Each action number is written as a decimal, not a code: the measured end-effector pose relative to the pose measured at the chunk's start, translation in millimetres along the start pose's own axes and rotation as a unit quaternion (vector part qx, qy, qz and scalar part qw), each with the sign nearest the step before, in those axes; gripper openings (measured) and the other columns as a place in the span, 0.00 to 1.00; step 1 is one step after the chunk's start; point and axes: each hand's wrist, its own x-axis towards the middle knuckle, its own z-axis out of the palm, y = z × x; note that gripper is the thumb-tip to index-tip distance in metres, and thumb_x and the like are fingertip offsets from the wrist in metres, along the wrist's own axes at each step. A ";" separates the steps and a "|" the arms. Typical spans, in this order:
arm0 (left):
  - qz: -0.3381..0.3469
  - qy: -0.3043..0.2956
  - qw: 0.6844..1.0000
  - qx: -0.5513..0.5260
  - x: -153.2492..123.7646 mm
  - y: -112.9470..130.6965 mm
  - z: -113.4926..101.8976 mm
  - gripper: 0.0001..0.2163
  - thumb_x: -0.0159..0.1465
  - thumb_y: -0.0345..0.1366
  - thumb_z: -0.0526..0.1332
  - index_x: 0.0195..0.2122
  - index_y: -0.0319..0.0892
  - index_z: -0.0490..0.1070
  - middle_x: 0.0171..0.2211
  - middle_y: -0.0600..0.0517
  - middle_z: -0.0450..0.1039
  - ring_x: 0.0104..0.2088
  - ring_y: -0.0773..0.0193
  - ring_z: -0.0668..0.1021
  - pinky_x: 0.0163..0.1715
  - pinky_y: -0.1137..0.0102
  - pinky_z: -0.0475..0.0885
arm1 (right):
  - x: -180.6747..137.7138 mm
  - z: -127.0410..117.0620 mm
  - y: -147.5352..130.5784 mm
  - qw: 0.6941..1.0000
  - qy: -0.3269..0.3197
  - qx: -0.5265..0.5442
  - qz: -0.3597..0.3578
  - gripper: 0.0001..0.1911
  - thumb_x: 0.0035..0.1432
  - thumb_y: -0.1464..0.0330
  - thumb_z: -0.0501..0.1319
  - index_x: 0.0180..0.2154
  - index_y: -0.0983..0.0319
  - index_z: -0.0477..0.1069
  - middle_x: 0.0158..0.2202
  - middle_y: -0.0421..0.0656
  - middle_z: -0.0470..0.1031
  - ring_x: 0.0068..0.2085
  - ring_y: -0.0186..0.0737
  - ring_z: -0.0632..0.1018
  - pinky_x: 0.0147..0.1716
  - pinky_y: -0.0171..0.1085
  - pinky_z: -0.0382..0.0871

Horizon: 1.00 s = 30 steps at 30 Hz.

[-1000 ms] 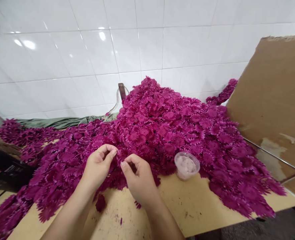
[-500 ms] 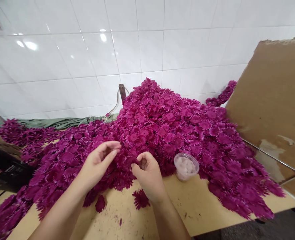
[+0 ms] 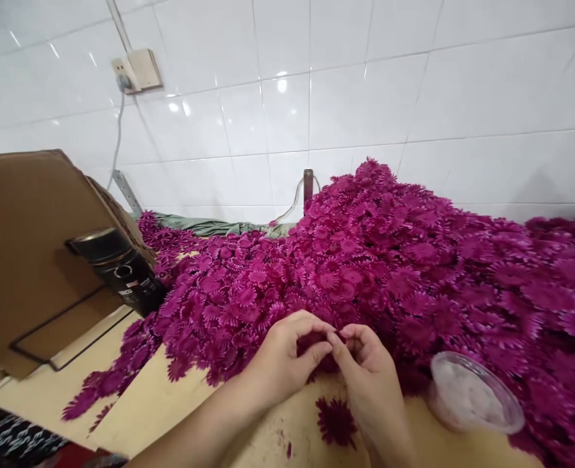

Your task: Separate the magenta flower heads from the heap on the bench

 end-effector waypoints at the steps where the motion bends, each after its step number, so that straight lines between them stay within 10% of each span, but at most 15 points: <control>1: -0.031 -0.012 0.999 -0.029 1.5 -1.8 0.1 0.07 0.54 0.30 0.58 0.32 0.40 0.74 0.31 0.51 0.73 0.33 0.65 0.73 0.37 0.70 0.68 | -0.2 1.4 0.2 1.000 0.001 0.004 0.005 0.19 0.32 0.60 0.69 0.25 0.61 0.65 0.19 0.34 0.66 0.22 0.29 0.66 0.19 0.27 0.61; 7: -0.163 -0.052 0.977 -0.130 8.3 -8.6 0.3 0.04 0.52 0.31 0.60 0.27 0.37 0.72 0.23 0.54 0.70 0.24 0.70 0.69 0.28 0.74 0.66 | -1.9 9.2 -0.4 0.997 0.001 0.054 0.046 0.21 0.31 0.58 0.69 0.26 0.61 0.65 0.21 0.36 0.68 0.23 0.31 0.68 0.20 0.29 0.63; 20: -0.057 -0.094 0.992 -0.054 4.1 -4.2 -10.1 0.07 0.55 0.38 0.56 0.33 0.41 0.67 0.29 0.53 0.69 0.30 0.67 0.69 0.31 0.72 0.64 | -1.1 7.3 -1.2 0.999 0.043 -0.029 -0.009 0.20 0.35 0.57 0.67 0.29 0.60 0.66 0.21 0.36 0.69 0.23 0.30 0.69 0.20 0.27 0.65; 30: -0.114 -0.046 0.963 -0.239 15.9 -6.8 -6.3 0.06 0.54 0.27 0.56 0.21 0.40 0.61 0.19 0.59 0.59 0.22 0.73 0.63 0.26 0.76 0.60 | -5.2 10.4 -3.3 0.998 0.048 0.033 -0.009 0.18 0.37 0.57 0.66 0.30 0.60 0.66 0.25 0.37 0.69 0.25 0.32 0.71 0.22 0.29 0.68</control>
